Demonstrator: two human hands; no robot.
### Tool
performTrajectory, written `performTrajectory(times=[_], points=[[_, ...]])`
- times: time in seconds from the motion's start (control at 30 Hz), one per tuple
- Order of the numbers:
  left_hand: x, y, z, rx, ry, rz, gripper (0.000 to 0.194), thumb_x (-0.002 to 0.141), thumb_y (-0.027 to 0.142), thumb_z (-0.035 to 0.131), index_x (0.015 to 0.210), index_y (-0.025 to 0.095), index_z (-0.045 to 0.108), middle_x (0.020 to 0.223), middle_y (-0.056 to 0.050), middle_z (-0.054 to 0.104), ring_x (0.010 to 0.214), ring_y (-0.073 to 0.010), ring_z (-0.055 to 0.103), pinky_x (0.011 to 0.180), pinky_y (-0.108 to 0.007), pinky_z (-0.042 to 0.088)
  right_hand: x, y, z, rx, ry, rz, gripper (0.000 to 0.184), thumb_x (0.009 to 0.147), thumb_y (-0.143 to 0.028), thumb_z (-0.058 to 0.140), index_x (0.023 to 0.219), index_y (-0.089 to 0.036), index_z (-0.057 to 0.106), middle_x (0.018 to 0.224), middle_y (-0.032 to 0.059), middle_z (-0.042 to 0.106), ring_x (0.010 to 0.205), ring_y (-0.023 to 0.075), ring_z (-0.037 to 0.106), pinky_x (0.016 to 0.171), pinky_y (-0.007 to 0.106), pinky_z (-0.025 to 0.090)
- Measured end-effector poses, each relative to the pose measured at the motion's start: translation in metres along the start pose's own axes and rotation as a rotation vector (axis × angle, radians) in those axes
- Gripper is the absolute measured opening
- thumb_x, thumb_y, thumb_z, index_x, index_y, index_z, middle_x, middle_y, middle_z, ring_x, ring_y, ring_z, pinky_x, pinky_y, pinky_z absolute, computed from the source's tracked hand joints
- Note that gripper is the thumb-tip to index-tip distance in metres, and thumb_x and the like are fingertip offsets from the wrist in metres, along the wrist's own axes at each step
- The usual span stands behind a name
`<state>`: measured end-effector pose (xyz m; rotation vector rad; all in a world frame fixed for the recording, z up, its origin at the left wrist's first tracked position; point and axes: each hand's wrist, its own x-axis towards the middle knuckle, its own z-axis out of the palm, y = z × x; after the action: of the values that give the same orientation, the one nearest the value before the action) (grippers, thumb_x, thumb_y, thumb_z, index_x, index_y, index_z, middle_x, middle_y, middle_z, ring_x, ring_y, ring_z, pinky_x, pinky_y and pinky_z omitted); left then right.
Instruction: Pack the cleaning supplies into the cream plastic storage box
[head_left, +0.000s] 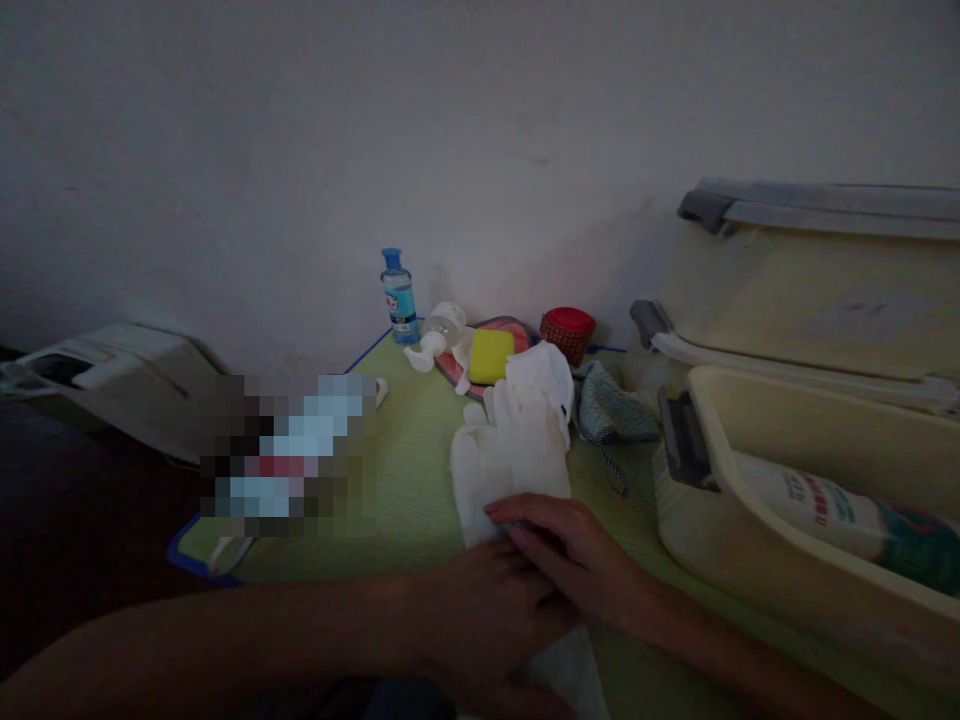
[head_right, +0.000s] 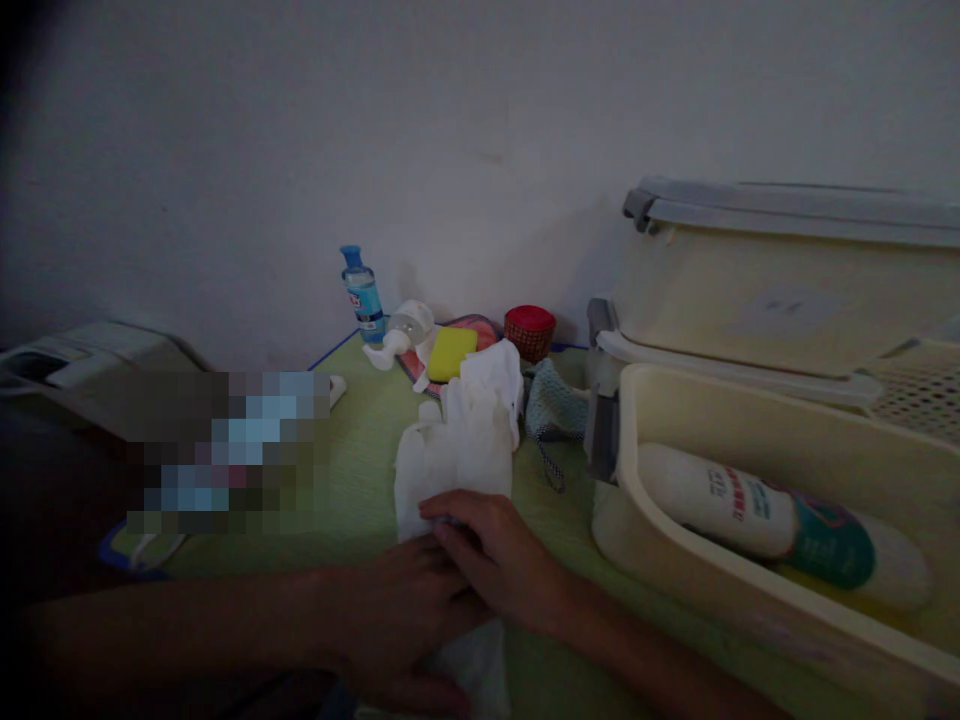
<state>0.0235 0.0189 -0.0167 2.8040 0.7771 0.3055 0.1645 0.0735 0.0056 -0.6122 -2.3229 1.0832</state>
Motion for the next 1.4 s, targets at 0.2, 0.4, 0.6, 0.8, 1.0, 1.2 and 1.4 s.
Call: performTrajectory(times=[0.2, 0.4, 0.6, 0.8, 1.0, 1.2, 1.4], points=[[0.004, 0.003, -0.003, 0.136, 0.056, 0.035, 0.056, 0.079, 0.056, 0.045, 0.108, 0.009, 0.055, 0.098, -0.015, 0.064, 0.091, -0.0258, 0.058, 0.087, -0.038, 0.042, -0.002, 0.001, 0.003, 0.131, 0.05, 0.047, 0.02, 0.084, -0.016, 0.046, 0.092, -0.017, 0.064, 0.099, 0.0066, 0.069, 0.092, 0.0161, 0.064, 0.083, 0.031, 0.051], [0.006, 0.018, -0.019, 0.35, 0.466, 0.307, 0.025, 0.084, 0.024, 0.042, 0.094, 0.012, 0.061, 0.089, -0.008, 0.066, 0.083, -0.0201, 0.057, 0.08, -0.033, 0.045, -0.002, 0.007, 0.001, 0.271, 0.126, 0.111, 0.023, 0.088, -0.024, 0.042, 0.092, -0.018, 0.064, 0.096, 0.0054, 0.07, 0.091, 0.0173, 0.065, 0.081, 0.031, 0.052], [0.039, -0.042, -0.085, 0.311, 0.456, -0.262, 0.023, 0.084, 0.023, 0.04, 0.094, 0.012, 0.058, 0.097, -0.012, 0.063, 0.091, -0.0223, 0.057, 0.079, -0.035, 0.046, -0.008, 0.007, 0.012, -0.007, 0.064, -0.029, 0.026, 0.077, -0.012, 0.047, 0.096, -0.016, 0.063, 0.107, 0.0085, 0.066, 0.099, 0.0191, 0.061, 0.086, 0.032, 0.051], [0.096, -0.154, -0.112, 0.03, 0.266, -0.626, 0.026, 0.065, 0.022, 0.067, 0.087, 0.009, 0.06, 0.087, -0.007, 0.063, 0.074, -0.0174, 0.058, 0.068, -0.028, 0.046, -0.017, -0.001, 0.007, -0.34, -0.141, -0.377, 0.039, 0.082, -0.022, 0.045, 0.114, -0.003, 0.055, 0.128, 0.0169, 0.052, 0.125, 0.0219, 0.041, 0.104, 0.032, 0.036], [0.11, -0.186, -0.128, 0.107, 0.442, -0.785, 0.015, 0.073, 0.014, 0.058, 0.086, 0.008, 0.061, 0.083, -0.007, 0.061, 0.077, -0.0172, 0.056, 0.07, -0.028, 0.044, -0.019, 0.0, 0.007, -0.484, -0.388, -0.543, 0.047, 0.092, -0.033, 0.038, 0.123, 0.001, 0.048, 0.135, 0.0165, 0.045, 0.128, 0.0212, 0.037, 0.112, 0.025, 0.018], [0.087, -0.167, -0.14, 0.243, 0.605, -0.867, 0.043, 0.073, 0.017, 0.061, 0.113, 0.006, 0.051, 0.112, -0.015, 0.054, 0.085, -0.0162, 0.056, 0.072, -0.026, 0.043, -0.018, -0.002, 0.007, -0.468, -0.418, -0.473, 0.053, 0.093, -0.038, 0.038, 0.129, 0.001, 0.043, 0.138, 0.0162, 0.042, 0.13, 0.021, 0.033, 0.112, 0.022, 0.012], [0.04, -0.114, -0.121, 0.19, 0.044, -0.858, 0.032, 0.083, 0.039, 0.046, 0.075, 0.012, 0.063, 0.071, -0.006, 0.062, 0.064, -0.0172, 0.056, 0.058, -0.026, 0.036, -0.018, -0.003, 0.006, -0.427, -0.446, -0.416, 0.052, 0.093, -0.037, 0.037, 0.13, -0.001, 0.043, 0.139, 0.0154, 0.04, 0.132, 0.0202, 0.031, 0.112, 0.022, 0.011]])
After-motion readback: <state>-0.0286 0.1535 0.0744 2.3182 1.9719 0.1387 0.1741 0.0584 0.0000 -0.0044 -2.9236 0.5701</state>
